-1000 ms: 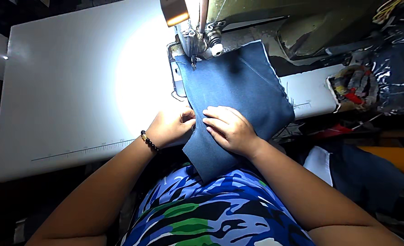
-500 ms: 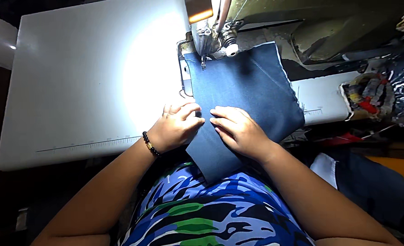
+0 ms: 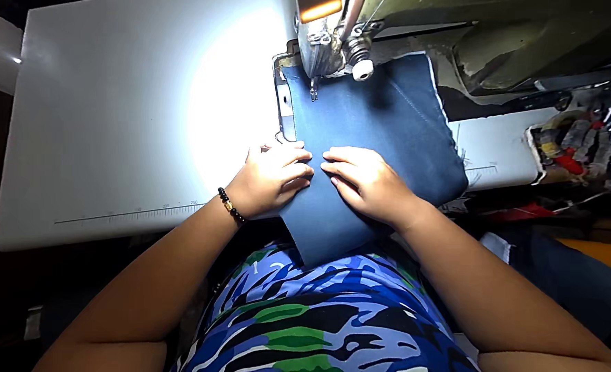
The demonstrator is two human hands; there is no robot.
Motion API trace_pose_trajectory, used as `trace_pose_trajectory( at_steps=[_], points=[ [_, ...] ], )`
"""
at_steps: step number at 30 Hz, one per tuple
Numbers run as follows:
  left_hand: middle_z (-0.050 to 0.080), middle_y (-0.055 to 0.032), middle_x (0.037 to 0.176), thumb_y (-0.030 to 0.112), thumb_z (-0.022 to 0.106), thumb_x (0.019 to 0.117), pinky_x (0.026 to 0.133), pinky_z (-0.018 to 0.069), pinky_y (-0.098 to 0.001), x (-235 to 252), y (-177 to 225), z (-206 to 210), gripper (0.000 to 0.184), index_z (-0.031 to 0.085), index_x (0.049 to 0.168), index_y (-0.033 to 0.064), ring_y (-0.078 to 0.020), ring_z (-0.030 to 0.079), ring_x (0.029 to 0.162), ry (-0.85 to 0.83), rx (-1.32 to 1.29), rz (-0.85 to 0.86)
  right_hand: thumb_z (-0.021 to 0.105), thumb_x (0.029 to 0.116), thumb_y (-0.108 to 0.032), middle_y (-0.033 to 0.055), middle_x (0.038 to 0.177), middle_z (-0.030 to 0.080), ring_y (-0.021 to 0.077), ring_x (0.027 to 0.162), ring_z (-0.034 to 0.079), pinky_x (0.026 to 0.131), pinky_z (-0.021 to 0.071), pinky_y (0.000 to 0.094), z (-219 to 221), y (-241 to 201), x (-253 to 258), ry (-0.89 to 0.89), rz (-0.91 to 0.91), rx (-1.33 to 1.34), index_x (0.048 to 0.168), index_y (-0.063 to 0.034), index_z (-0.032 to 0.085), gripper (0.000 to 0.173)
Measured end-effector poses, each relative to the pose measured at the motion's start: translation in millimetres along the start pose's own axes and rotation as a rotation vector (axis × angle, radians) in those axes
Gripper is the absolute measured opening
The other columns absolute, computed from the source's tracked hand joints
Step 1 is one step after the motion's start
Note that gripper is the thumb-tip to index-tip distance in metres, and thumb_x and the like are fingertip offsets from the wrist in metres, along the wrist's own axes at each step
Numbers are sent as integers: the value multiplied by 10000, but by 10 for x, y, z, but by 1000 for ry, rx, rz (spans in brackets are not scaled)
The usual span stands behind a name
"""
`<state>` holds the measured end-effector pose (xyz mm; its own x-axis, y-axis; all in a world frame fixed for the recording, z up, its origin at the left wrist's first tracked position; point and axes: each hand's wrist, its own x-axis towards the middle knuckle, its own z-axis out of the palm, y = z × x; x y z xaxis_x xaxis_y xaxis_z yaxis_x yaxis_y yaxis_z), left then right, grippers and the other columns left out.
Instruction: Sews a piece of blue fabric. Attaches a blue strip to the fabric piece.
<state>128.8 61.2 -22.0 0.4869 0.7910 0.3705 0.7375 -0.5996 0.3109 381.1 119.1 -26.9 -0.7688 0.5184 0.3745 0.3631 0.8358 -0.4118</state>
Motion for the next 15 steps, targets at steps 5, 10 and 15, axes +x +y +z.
trace_pose_trajectory(
  at_steps=[5, 10, 15],
  points=[
    [671, -67, 1354, 322, 531, 1029, 1061, 350, -661, 235, -293, -86, 299, 746, 1142, 148, -281, 555, 1360, -75, 4, -18, 459, 1019, -163, 118, 1345, 675, 300, 1298, 601, 1091, 442, 501, -57, 261, 342, -66, -26, -6, 1210, -61, 743, 358],
    [627, -104, 1411, 333, 487, 1041, 1077, 331, -667, 498, -605, -171, 355, 728, 1195, 124, -311, 526, 1382, -160, 11, -39, 443, 1021, -130, 146, 1348, 660, 337, 1297, 590, 1092, 429, 533, -90, 538, 664, -106, -65, -22, 1236, -43, 726, 367],
    [621, -125, 1391, 331, 470, 1040, 1079, 331, -641, 711, -839, -222, 364, 704, 1223, 120, -325, 535, 1355, -182, 70, -33, 454, 986, -98, 194, 1297, 667, 373, 1255, 608, 1069, 447, 549, -97, 826, 951, -105, -158, -15, 1198, -11, 726, 356]
  ],
)
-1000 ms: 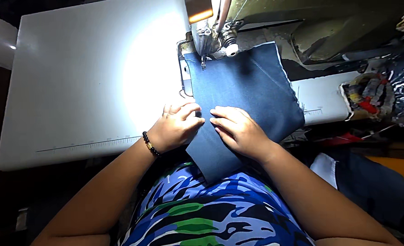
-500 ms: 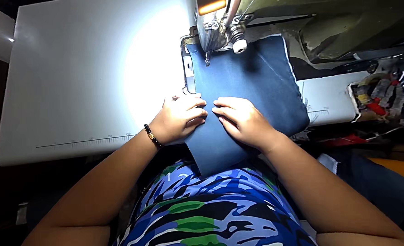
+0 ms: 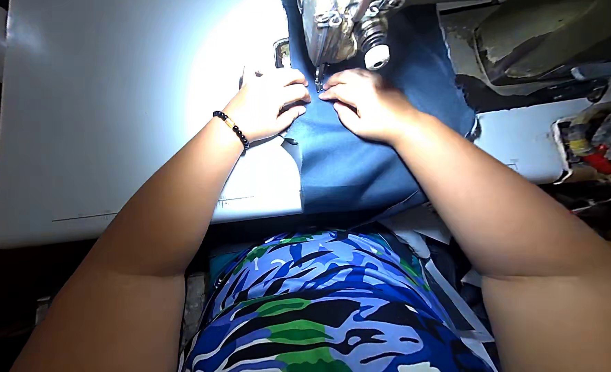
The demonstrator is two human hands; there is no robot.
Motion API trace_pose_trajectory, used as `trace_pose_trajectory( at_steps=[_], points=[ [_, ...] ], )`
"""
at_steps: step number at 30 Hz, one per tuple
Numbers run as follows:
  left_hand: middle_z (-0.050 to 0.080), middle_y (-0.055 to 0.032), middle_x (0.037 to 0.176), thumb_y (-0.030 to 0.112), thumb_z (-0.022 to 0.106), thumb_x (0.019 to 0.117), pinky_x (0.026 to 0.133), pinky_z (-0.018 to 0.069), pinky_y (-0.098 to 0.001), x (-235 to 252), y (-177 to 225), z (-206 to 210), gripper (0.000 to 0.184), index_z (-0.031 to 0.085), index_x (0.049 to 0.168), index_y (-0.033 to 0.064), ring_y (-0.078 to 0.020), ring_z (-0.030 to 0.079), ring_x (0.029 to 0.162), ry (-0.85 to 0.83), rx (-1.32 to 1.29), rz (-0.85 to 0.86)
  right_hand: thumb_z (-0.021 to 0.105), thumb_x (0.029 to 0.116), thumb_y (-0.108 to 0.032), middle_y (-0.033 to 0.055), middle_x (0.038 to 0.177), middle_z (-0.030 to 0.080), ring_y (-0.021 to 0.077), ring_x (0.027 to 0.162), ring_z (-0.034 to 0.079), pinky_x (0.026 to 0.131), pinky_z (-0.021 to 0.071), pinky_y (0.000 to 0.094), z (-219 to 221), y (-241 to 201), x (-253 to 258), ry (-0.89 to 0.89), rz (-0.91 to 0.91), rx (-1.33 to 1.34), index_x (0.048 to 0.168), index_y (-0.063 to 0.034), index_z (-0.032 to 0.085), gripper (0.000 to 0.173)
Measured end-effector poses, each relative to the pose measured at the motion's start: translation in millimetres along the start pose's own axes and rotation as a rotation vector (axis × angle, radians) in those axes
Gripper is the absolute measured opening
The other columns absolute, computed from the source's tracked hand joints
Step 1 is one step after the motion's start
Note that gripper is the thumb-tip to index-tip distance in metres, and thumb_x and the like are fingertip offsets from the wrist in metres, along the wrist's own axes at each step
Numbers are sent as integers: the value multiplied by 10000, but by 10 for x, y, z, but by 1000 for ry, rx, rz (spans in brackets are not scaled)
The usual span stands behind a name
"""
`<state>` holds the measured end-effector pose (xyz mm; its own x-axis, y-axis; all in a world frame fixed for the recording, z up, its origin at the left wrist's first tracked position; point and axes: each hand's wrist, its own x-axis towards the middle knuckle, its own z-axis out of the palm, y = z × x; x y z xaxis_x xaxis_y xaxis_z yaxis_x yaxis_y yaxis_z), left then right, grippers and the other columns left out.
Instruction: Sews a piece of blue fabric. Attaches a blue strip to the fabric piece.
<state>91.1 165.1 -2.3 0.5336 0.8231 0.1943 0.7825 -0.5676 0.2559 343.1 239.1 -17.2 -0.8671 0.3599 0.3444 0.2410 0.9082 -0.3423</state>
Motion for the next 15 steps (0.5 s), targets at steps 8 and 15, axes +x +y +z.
trace_pose_trajectory(
  at_steps=[8, 15],
  points=[
    [538, -134, 1517, 230, 337, 1059, 1137, 288, -667, -45, -36, -42, 438, 656, 1334, 109, -355, 419, 1473, -80, 135, 158, 491, 1011, -134, 162, 1348, 645, 359, 1326, 555, 1122, 399, 551, -131, -399, 50, -113, 212, -89, 1256, -58, 715, 340],
    [376, -36, 1653, 219, 350, 1006, 1181, 279, -600, -67, -31, -180, 543, 494, 1509, 77, -309, 277, 1551, -282, 88, 123, 505, 1015, -204, 159, 1382, 646, 320, 1349, 570, 1160, 403, 507, 428, -1424, -419, 80, 346, -43, 1214, -56, 729, 335]
  ],
)
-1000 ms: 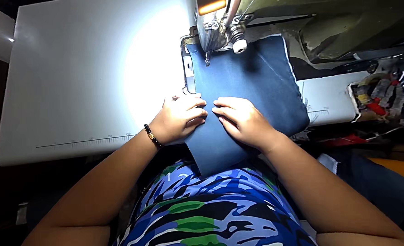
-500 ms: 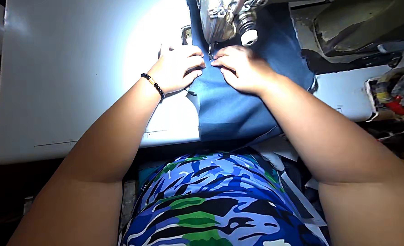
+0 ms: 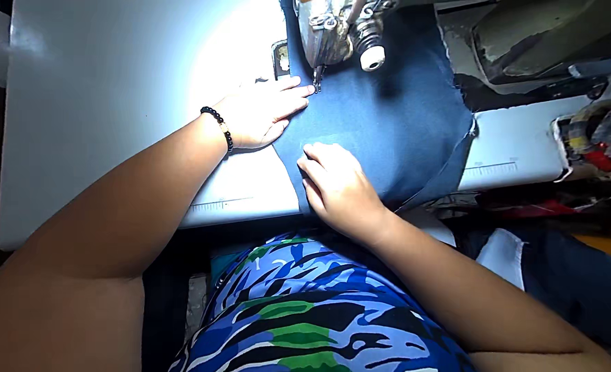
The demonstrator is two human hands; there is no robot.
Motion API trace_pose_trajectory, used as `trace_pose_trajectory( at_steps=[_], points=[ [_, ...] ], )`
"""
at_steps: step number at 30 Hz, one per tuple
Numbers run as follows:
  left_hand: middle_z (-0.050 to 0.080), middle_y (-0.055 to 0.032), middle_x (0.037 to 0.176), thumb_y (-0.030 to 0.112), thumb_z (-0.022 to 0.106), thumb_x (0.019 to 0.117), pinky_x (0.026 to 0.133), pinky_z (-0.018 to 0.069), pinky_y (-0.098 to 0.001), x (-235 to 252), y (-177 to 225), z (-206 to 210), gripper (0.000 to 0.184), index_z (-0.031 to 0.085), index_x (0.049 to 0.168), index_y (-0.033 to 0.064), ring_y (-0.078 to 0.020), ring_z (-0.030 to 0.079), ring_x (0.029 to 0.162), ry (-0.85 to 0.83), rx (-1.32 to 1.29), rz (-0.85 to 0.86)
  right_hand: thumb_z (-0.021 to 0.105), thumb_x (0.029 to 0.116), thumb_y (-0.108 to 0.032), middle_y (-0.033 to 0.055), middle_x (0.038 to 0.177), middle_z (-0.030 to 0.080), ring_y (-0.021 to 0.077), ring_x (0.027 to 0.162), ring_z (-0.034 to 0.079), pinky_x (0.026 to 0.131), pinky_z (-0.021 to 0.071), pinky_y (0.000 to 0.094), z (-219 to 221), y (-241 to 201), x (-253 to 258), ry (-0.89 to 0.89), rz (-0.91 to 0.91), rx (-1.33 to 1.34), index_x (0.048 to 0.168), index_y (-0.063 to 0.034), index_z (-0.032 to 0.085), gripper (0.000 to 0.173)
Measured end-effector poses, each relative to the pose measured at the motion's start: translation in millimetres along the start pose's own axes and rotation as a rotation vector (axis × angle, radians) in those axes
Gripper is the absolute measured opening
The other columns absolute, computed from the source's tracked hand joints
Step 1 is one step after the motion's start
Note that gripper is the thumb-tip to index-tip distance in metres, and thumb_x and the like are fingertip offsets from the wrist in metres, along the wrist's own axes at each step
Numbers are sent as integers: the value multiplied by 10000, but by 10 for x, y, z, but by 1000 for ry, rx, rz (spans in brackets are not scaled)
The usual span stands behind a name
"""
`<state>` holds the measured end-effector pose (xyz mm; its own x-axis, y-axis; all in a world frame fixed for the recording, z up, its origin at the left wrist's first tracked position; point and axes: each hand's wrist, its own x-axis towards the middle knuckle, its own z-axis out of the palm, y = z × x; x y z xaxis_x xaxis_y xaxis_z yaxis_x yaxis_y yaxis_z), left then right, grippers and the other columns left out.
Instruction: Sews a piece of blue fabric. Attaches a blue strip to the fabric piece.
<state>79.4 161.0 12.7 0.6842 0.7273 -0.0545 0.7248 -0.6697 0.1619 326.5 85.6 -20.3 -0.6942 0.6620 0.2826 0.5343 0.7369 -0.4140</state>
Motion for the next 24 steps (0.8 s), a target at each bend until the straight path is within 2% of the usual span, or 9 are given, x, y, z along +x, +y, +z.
trace_pose_trajectory(
  at_steps=[3, 6, 14, 17, 24],
  points=[
    [345, 10, 1668, 243, 375, 969, 1140, 266, -678, -8, 30, -24, 576, 474, 1521, 113, -295, 253, 1560, -30, -11, -44, 476, 986, -167, 143, 1392, 645, 324, 1350, 568, 1162, 382, 543, -27, 126, -160, 27, -67, -10, 1230, -80, 735, 366],
    [358, 9, 1661, 254, 382, 956, 1097, 277, -720, 11, 18, -22, 573, 487, 1504, 123, -304, 268, 1553, -20, -31, -50, 474, 977, -170, 132, 1395, 647, 320, 1350, 569, 1163, 378, 544, -50, 188, -214, 29, -90, -4, 1236, -95, 740, 378],
    [400, -6, 1637, 261, 390, 948, 1115, 286, -666, 34, -15, 29, 559, 516, 1472, 111, -288, 299, 1539, 31, -56, -53, 481, 967, -174, 139, 1387, 647, 323, 1344, 572, 1160, 379, 551, -103, 244, -185, 7, -82, 10, 1211, -99, 750, 371],
    [400, -29, 1635, 278, 396, 945, 1114, 286, -694, 39, -24, 40, 555, 518, 1458, 104, -304, 312, 1534, 44, -65, -62, 483, 959, -163, 141, 1383, 649, 322, 1334, 578, 1159, 381, 556, -159, 313, -174, -4, -91, 23, 1199, -94, 754, 369],
    [404, -25, 1633, 347, 409, 940, 1110, 258, -682, 63, 16, 54, 601, 496, 1497, 140, -289, 335, 1519, 59, -25, -114, 472, 945, -145, 142, 1327, 683, 326, 1279, 610, 1110, 434, 508, -401, 739, -65, -68, -206, 57, 1138, -83, 776, 365]
  ],
)
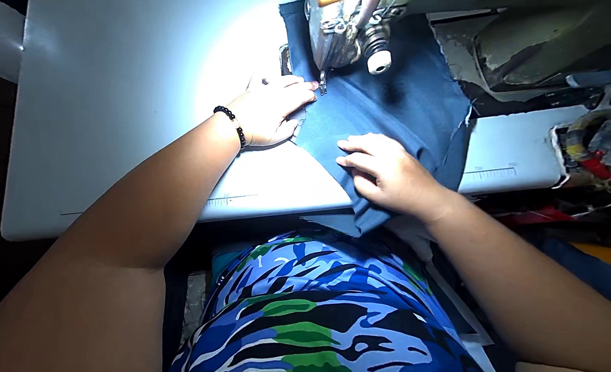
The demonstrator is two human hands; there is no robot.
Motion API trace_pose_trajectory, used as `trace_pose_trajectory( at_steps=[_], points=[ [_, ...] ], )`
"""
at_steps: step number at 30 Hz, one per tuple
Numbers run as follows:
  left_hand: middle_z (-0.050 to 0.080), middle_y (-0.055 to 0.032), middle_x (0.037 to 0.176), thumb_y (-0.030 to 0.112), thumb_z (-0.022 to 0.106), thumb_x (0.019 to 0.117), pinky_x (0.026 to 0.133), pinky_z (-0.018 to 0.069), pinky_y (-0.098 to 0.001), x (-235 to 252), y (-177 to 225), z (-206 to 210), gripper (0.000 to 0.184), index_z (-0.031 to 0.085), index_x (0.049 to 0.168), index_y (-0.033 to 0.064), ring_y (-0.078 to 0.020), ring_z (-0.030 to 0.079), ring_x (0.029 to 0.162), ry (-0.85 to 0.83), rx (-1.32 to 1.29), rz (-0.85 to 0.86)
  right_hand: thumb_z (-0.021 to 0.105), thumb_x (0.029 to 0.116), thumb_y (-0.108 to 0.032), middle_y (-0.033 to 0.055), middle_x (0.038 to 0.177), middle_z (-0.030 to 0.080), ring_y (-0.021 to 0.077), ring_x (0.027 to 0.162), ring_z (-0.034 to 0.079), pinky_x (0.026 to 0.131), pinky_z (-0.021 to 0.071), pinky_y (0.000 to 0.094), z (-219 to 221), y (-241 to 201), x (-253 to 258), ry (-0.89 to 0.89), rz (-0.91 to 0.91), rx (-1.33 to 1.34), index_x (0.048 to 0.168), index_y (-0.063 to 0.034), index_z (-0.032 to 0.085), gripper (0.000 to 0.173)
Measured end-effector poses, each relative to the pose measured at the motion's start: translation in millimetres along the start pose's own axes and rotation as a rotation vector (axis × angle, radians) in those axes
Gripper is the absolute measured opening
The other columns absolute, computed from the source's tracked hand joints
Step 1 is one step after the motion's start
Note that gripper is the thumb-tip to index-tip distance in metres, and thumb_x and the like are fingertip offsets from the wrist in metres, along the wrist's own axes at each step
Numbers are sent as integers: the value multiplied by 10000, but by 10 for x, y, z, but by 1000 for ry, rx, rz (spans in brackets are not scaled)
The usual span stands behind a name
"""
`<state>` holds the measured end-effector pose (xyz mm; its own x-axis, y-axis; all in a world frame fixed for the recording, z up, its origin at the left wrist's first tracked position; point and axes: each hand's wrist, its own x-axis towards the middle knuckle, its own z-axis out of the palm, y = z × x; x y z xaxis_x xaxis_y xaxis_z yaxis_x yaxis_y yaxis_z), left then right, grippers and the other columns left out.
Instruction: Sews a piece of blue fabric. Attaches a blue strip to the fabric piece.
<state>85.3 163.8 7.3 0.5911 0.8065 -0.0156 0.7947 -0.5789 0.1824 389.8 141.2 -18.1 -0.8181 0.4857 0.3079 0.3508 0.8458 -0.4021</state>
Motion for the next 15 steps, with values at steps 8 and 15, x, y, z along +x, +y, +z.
trace_pose_trajectory(
  at_steps=[8, 15],
  points=[
    [489, -160, 1540, 356, 441, 971, 1107, 317, -627, 38, 274, 41, 613, 492, 1510, 70, -393, 426, 1422, 72, -58, -158, 484, 890, 108, 168, 1305, 687, 396, 1249, 630, 1036, 483, 616, -663, 704, 384, -257, -1, -128, 1063, -12, 762, 348],
    [458, -120, 1563, 342, 415, 991, 976, 332, -634, 126, 436, 124, 594, 454, 1555, 159, -367, 417, 1399, 131, -50, -407, 515, 908, 132, 281, 1140, 683, 519, 1106, 641, 908, 465, 711, -705, 896, 906, -221, 144, -291, 1057, 39, 705, 259]
  ],
)
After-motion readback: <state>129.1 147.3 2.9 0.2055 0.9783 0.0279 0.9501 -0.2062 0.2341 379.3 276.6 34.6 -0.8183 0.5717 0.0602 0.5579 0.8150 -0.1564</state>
